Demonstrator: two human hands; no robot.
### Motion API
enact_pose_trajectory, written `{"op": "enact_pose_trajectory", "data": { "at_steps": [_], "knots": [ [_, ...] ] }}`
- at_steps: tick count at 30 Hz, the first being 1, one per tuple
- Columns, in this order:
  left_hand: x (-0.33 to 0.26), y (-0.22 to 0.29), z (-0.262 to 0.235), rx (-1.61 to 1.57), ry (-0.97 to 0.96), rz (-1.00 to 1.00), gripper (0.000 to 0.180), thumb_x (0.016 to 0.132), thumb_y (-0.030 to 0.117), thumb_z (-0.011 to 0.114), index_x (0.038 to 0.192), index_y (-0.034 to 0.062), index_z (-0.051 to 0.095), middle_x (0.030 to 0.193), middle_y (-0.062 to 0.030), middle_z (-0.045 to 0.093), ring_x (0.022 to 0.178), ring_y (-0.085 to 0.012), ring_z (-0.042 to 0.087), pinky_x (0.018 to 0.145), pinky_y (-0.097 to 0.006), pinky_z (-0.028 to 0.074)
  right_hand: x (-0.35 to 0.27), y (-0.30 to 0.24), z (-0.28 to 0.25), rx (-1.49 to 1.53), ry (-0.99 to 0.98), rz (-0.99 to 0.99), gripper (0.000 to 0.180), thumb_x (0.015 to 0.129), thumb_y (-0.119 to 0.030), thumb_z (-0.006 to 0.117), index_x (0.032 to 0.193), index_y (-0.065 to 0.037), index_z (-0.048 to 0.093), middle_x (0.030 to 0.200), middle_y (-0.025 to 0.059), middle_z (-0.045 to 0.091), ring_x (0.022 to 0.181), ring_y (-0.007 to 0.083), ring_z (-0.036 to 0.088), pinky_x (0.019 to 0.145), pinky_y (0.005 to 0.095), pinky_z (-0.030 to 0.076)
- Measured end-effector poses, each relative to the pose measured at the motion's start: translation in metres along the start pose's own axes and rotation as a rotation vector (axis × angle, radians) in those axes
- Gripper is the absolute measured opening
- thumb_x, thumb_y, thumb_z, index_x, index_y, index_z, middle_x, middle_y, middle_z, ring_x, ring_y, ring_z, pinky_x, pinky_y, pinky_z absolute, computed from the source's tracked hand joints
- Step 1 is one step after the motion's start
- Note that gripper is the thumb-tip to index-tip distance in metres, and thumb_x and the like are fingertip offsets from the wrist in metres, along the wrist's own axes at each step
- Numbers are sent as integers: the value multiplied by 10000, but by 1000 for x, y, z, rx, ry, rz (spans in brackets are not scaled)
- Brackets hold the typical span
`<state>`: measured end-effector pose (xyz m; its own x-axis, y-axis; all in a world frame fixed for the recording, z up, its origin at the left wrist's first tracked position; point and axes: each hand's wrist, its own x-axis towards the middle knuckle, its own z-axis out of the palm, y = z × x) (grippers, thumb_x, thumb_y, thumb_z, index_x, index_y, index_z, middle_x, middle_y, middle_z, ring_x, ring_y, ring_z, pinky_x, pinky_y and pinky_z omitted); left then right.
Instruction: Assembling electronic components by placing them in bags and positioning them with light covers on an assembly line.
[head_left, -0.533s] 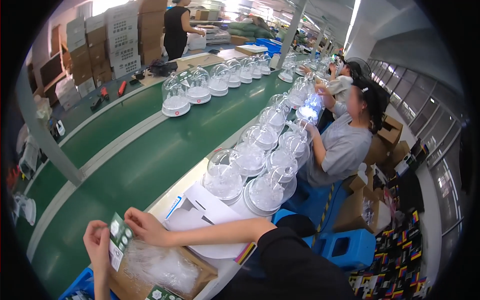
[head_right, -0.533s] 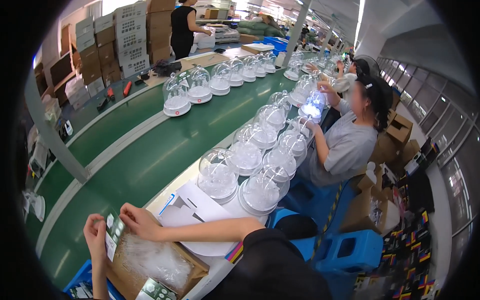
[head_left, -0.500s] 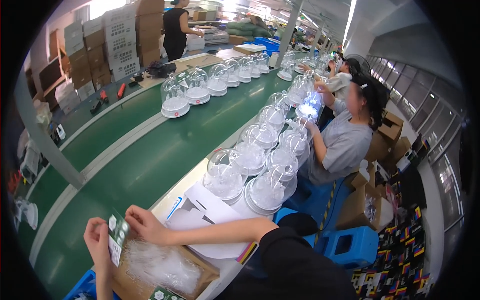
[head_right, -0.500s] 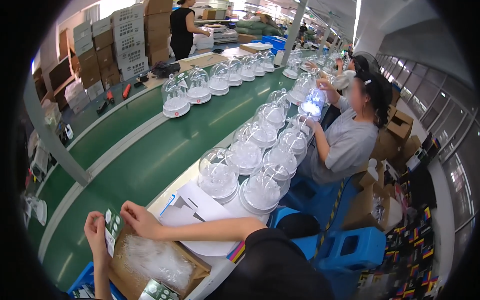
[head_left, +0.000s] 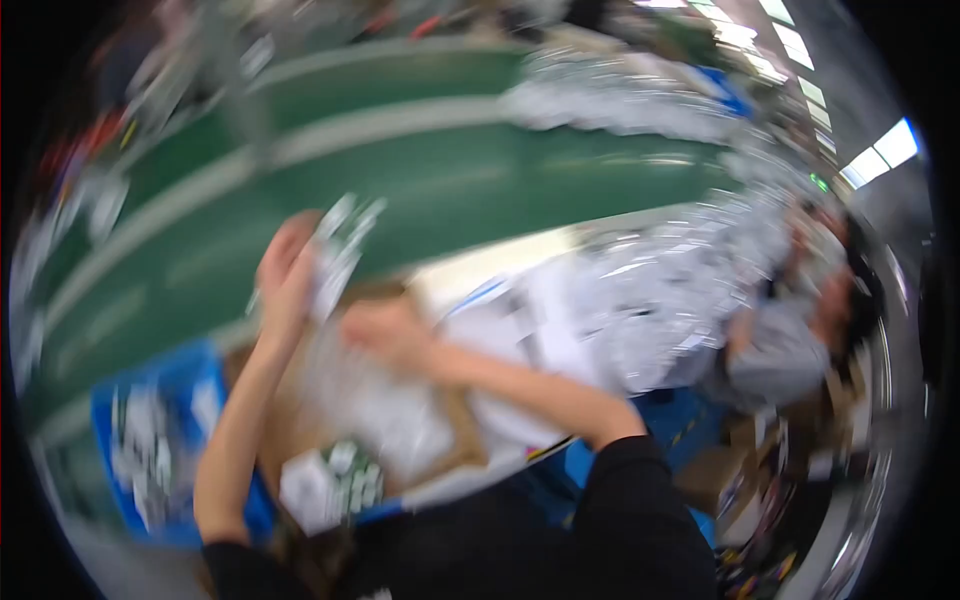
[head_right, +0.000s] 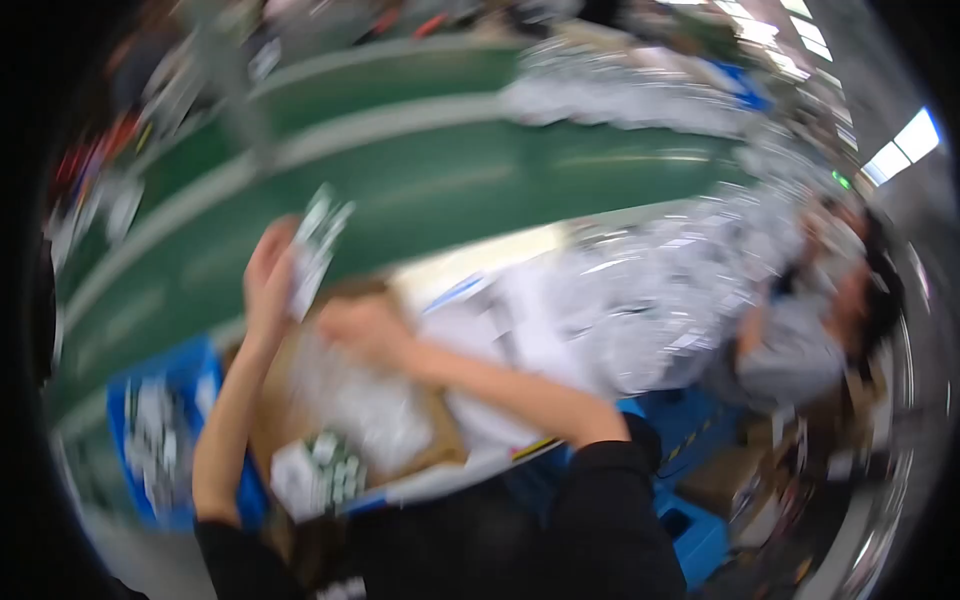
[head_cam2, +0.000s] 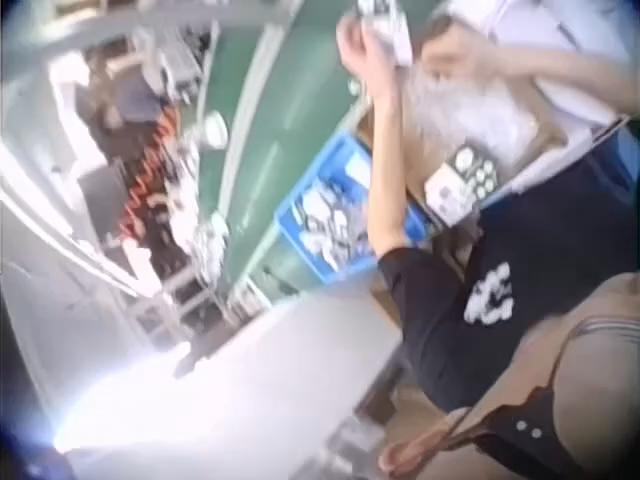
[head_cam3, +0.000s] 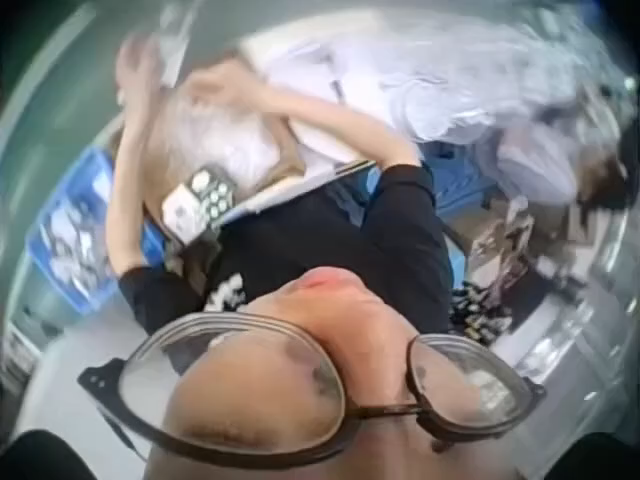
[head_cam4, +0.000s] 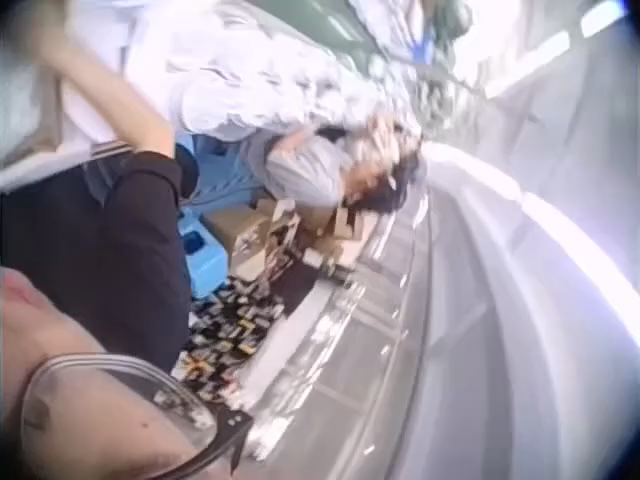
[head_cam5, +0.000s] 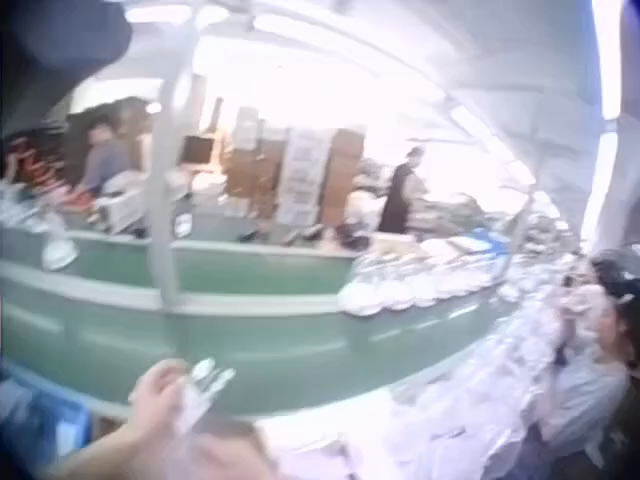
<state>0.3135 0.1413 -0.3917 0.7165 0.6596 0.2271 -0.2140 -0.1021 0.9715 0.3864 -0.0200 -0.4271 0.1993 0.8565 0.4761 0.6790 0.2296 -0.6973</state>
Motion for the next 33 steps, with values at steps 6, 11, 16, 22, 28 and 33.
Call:
{"op": "enact_pose_trajectory", "data": {
  "at_steps": [6,11,16,22,28,33],
  "knots": [
    [-2,27,-15,-40,-71,-59,299,879,83,599,1172,20,612,873,-6,635,783,-56,584,685,-214,484,11,-25,-10,401,-29,364,128,930,-73,563,855,5,633,611,15,583,533,57,522,481,234,412],
    [-9,31,-20,-68,-50,-107,313,887,120,642,1186,35,606,978,-47,672,848,-75,621,736,-219,507,5,-16,-4,300,42,268,185,935,-89,560,785,10,604,579,-4,521,530,39,425,477,225,331],
    [0,32,-29,220,-92,-36,264,865,133,661,1095,4,641,939,-53,674,841,-86,617,744,-235,507,3,-25,-14,391,278,379,181,948,-60,498,786,3,551,667,10,507,615,41,432,533,218,333],
    [1,35,-25,301,-245,-51,238,828,145,688,997,-22,671,903,-62,678,832,-98,619,762,-250,511,15,-13,-12,346,399,190,118,932,-40,501,870,14,586,992,99,577,871,138,545,747,253,442],
    [-7,40,-24,197,-348,-121,211,813,122,696,973,-14,678,879,-62,685,830,-99,633,778,-255,518,15,-13,-6,149,310,186,93,900,-47,559,892,9,633,1327,223,483,1193,258,532,948,329,444],
    [-11,34,-20,298,-453,-54,205,794,119,704,950,-10,675,830,-66,687,801,-128,640,765,-267,513,12,-7,0,460,236,211,87,889,-34,578,896,41,622,1135,156,599,910,183,632,791,267,501]
  ]
}}
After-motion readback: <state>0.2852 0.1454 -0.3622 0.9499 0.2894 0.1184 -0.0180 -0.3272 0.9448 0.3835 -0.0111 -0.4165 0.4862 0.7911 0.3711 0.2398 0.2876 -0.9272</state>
